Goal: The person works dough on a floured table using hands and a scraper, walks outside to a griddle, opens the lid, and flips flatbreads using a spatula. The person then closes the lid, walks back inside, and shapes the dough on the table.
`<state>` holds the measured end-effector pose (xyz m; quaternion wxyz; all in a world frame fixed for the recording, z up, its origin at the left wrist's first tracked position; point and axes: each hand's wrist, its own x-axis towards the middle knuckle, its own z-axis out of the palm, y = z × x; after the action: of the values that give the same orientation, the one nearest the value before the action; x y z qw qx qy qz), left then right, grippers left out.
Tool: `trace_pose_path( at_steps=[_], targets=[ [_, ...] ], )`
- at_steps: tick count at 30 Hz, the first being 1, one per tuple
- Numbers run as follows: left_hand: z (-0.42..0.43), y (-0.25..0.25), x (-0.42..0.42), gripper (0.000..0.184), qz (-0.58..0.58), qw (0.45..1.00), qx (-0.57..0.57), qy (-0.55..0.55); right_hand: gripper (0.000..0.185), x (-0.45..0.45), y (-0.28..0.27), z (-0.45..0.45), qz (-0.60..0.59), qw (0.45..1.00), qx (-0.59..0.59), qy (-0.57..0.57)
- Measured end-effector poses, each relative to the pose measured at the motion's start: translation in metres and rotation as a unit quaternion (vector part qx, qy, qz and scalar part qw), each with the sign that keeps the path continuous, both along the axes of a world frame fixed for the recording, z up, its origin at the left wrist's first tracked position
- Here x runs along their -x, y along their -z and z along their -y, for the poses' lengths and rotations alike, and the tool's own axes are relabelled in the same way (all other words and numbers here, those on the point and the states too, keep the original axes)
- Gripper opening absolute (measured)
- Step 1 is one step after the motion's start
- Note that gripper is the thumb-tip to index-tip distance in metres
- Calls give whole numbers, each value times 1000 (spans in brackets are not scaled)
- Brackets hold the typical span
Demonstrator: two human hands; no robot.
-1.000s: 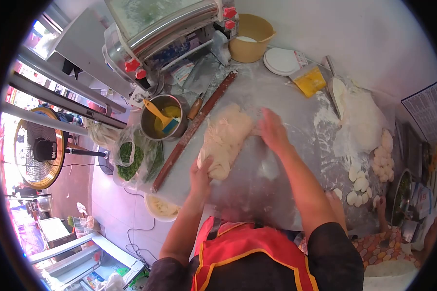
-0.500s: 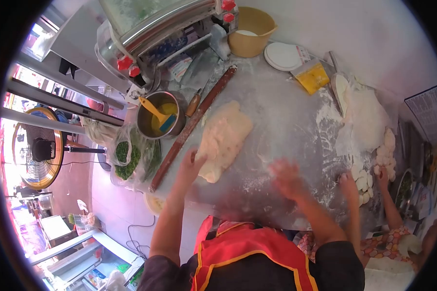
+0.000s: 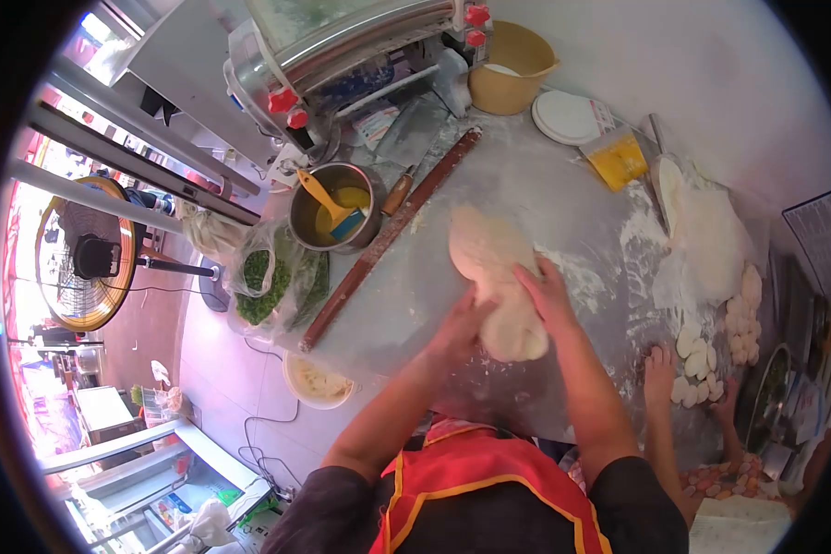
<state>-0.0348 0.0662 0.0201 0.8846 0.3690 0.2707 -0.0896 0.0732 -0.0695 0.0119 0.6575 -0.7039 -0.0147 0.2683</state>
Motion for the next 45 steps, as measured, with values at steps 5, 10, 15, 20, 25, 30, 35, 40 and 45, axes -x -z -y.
trace_pose_path(
  at_steps=[5,10,15,20,25,30,35,40,45],
  targets=[
    [-16,-12,-6,35,65,898,-343,268,46,20,-14,59,14,994,70,78],
    [-80,57,6,50,64,659,-749,11,48,38,10,69,83,988,66,115],
    [-117,63,-20,59,93,597,-797,-18,59,25,-25,36,231,948,211,63],
    [-110,74,-57,60,64,627,-776,-12,70,-22,-4,-13,395,862,311,-58],
    [-95,115,-89,60,81,545,-834,28,65,-40,-28,-27,278,827,438,-218],
    [-67,73,-55,63,102,612,-784,33,52,-35,-21,26,259,869,411,-91],
    [-135,26,21,54,-88,500,-862,14,49,-23,-5,16,439,847,298,-36],
    [-171,21,41,42,-167,563,-802,110,58,59,26,-73,486,811,260,-197],
    [-183,-66,43,35,-108,606,-774,149,63,127,31,-128,512,735,193,-401]
  ],
)
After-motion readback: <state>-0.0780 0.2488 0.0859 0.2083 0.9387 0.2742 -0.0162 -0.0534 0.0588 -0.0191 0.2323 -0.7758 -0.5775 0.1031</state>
